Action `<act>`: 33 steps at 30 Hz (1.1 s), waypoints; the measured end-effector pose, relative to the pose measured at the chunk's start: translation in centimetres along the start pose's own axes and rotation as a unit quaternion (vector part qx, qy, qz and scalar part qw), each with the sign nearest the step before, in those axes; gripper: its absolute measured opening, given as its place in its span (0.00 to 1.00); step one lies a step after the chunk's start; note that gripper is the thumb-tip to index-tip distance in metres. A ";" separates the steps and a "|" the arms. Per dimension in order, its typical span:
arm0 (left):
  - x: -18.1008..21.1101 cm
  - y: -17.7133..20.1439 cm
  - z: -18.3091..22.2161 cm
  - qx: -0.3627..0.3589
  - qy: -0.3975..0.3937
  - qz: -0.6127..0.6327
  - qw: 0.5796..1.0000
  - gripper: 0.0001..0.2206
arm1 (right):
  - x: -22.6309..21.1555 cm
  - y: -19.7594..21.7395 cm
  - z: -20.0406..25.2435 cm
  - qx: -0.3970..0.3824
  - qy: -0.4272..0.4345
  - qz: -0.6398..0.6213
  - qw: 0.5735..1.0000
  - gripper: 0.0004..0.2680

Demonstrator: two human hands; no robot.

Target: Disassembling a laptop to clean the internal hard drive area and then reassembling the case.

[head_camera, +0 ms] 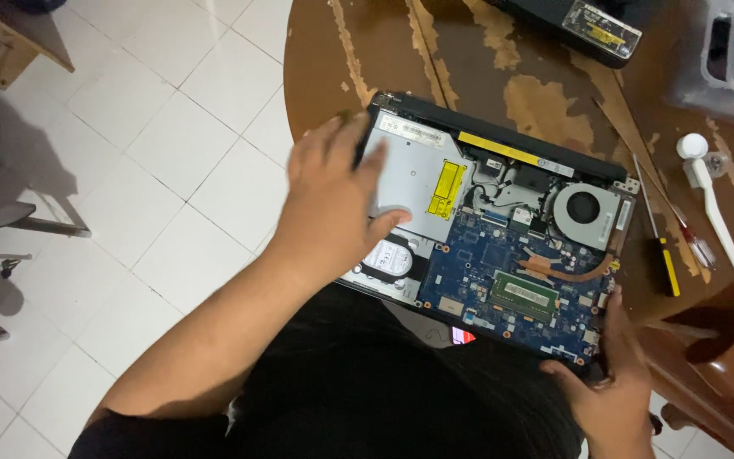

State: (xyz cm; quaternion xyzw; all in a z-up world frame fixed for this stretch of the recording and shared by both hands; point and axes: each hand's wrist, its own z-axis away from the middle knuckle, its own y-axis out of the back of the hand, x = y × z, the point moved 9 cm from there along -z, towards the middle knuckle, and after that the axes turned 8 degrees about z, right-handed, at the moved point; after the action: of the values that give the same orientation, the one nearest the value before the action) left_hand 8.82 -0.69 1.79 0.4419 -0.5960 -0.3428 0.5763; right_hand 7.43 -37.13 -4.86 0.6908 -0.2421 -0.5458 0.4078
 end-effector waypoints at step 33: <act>4.3 -3.7 -2.7 -0.142 -0.146 0.042 0.978 0.34 | -0.3 0.3 0.0 -0.011 0.045 -0.066 0.997 0.42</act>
State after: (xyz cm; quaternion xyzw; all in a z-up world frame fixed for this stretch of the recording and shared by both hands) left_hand 12.26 -5.79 0.36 0.2755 -0.6371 -0.4605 0.5534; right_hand 7.40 -37.08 -4.43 0.7250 -0.1714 -0.5421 0.3888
